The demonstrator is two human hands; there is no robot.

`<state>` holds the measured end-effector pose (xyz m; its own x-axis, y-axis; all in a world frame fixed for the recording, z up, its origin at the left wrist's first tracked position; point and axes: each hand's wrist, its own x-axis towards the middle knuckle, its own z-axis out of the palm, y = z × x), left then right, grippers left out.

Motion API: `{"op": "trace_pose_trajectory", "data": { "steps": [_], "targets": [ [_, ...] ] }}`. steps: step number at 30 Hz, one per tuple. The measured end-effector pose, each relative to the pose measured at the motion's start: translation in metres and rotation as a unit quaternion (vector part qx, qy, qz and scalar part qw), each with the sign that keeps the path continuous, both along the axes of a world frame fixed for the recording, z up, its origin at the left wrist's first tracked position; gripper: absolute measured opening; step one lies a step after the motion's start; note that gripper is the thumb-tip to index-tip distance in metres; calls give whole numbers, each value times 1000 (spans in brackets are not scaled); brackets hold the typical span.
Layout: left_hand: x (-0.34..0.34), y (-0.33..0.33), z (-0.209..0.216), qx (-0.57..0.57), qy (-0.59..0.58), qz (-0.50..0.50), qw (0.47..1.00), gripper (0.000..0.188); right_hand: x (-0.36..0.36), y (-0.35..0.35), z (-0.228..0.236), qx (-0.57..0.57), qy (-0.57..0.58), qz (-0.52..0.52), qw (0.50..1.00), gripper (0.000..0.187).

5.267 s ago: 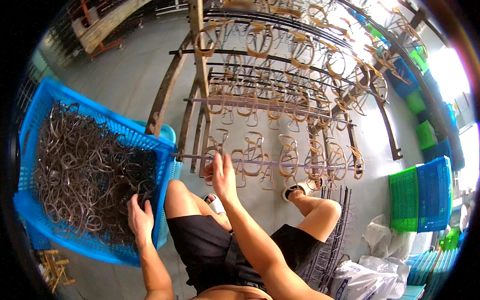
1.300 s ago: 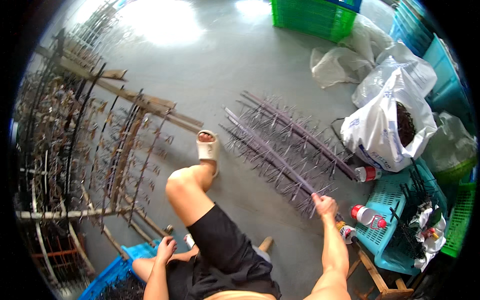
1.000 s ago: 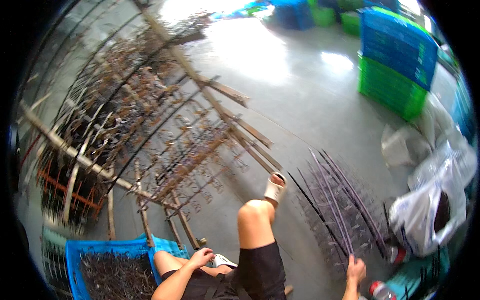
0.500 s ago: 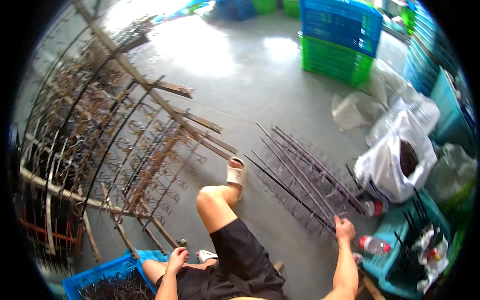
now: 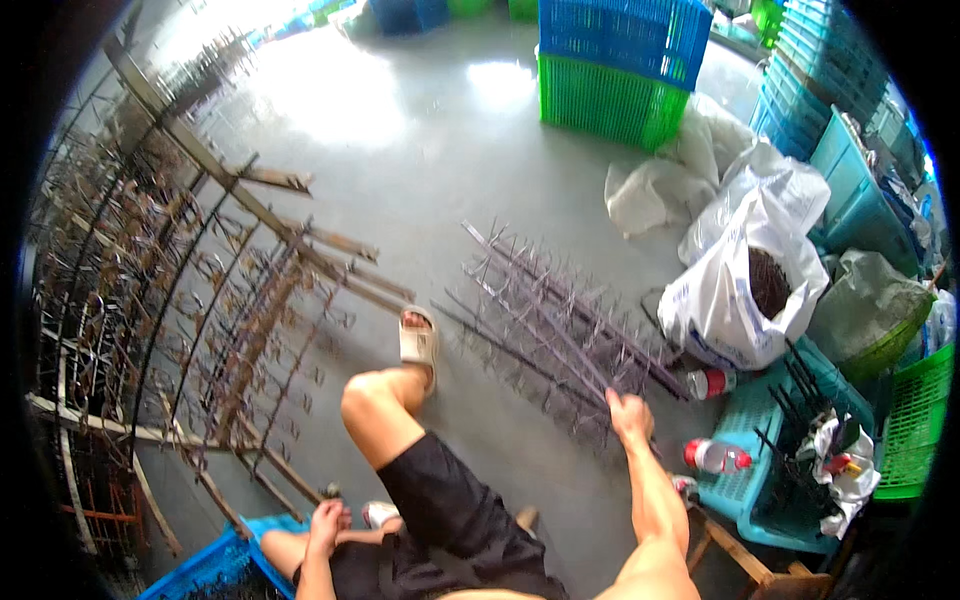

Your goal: The person sits on the floor and repeatedly picks up wire loops from a blue basket, attaching them to a metal rack structure. The person handles the wire loops one at a time, placing them onto the horizontal bars of the rack.

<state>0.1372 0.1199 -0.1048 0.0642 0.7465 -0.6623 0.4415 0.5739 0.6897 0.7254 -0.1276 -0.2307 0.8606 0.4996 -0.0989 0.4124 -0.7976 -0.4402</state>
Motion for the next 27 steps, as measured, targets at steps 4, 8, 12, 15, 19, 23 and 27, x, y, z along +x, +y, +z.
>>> {"op": "trace_pose_trajectory", "data": {
  "steps": [4, 8, 12, 15, 19, 23, 27],
  "targets": [
    [-28, -14, -14, 2, 2, -13, 1000, 21, 34, -51, 24, 164, 292, 14, 942, 47],
    [-41, -13, -22, -58, 4, 36, 998, 22, 48, -63, 56, 159, 205, 77, 963, 44],
    [-16, -2, -14, -13, 8, -5, 1000, 23, 15, -39, 111, 188, 127, 18, 974, 43],
    [-1, 5, -7, 43, -31, -11, 999, 22, 2, -53, 149, 148, 41, -53, 987, 45],
    [67, 17, 72, 196, -132, -51, 970, 20, 1, -101, 201, 204, -80, -55, 974, 41],
    [147, 53, 180, 367, -258, -148, 881, 31, -8, -156, 289, 183, -183, -5, 966, 39],
    [157, 106, 226, 333, -355, -113, 866, 56, 0, -139, 336, 158, -284, 88, 941, 44]
  ]
}}
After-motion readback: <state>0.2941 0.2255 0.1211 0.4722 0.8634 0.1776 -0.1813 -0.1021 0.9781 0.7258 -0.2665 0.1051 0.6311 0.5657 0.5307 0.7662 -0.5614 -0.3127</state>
